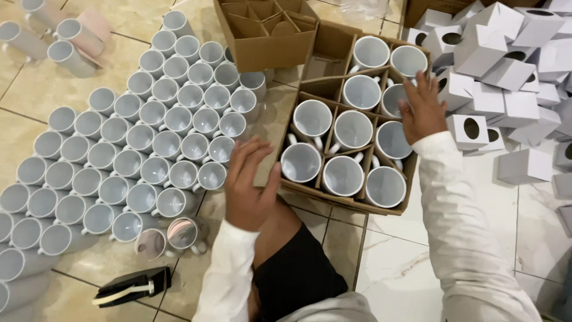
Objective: The person places a paper wrap around a mug and then puts the mug into a cardboard divider within a larger box.
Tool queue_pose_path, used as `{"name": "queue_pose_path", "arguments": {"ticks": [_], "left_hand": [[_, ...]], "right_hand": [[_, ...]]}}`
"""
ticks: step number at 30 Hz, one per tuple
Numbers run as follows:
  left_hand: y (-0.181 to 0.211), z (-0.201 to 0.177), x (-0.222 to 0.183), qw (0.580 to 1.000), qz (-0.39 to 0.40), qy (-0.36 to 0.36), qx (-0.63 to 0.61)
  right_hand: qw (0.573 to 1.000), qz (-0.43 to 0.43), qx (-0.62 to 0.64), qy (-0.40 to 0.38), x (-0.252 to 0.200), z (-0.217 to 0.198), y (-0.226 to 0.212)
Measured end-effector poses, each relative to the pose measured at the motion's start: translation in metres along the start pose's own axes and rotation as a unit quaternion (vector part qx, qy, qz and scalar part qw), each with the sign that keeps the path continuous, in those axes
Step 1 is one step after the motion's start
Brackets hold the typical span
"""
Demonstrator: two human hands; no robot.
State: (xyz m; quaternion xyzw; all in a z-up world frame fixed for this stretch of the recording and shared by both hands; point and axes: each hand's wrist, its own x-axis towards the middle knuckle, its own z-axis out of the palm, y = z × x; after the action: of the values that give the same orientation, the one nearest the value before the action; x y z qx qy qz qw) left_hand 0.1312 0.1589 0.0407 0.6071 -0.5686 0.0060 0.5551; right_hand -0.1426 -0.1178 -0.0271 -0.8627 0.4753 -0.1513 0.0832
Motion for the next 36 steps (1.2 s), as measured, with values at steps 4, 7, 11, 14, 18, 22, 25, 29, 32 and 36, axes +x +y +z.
{"name": "queue_pose_path", "arguments": {"ticks": [4, 7, 11, 14, 18, 22, 25, 29, 32, 36], "left_hand": [[0.011, -0.083, -0.046, 0.999, -0.029, 0.010, 0.038], [0.008, -0.137, -0.089, 0.992, -0.088, -0.006, 0.095], [0.006, -0.196, -0.151, 0.967, -0.200, 0.030, 0.155], [0.011, -0.234, -0.191, 0.936, -0.306, 0.029, 0.174], [0.001, -0.275, -0.253, 0.895, -0.395, -0.035, 0.204], [0.007, -0.306, -0.271, 0.833, -0.507, -0.057, 0.214], [0.004, -0.326, -0.280, 0.783, -0.573, -0.122, 0.209], [-0.009, -0.336, -0.287, 0.759, -0.607, -0.124, 0.202], [-0.021, -0.341, -0.286, 0.763, -0.607, -0.113, 0.192], [-0.023, -0.352, -0.268, 0.774, -0.602, -0.098, 0.171]], "right_hand": [[0.943, -0.206, 0.147, 0.217, -0.049, -0.063, -0.096], [0.919, -0.206, 0.245, 0.229, -0.094, -0.079, -0.182], [0.857, -0.300, 0.414, 0.061, -0.132, -0.029, -0.279], [0.792, -0.379, 0.476, -0.056, -0.161, 0.019, -0.345], [0.741, -0.437, 0.489, -0.145, -0.196, 0.079, -0.419], [0.698, -0.447, 0.499, -0.253, -0.213, 0.106, -0.473], [0.701, -0.482, 0.429, -0.303, -0.221, 0.127, -0.497], [0.742, -0.475, 0.321, -0.347, -0.228, 0.161, -0.510], [0.760, -0.483, 0.265, -0.344, -0.226, 0.191, -0.512], [0.769, -0.487, 0.233, -0.344, -0.222, 0.212, -0.524]]}}
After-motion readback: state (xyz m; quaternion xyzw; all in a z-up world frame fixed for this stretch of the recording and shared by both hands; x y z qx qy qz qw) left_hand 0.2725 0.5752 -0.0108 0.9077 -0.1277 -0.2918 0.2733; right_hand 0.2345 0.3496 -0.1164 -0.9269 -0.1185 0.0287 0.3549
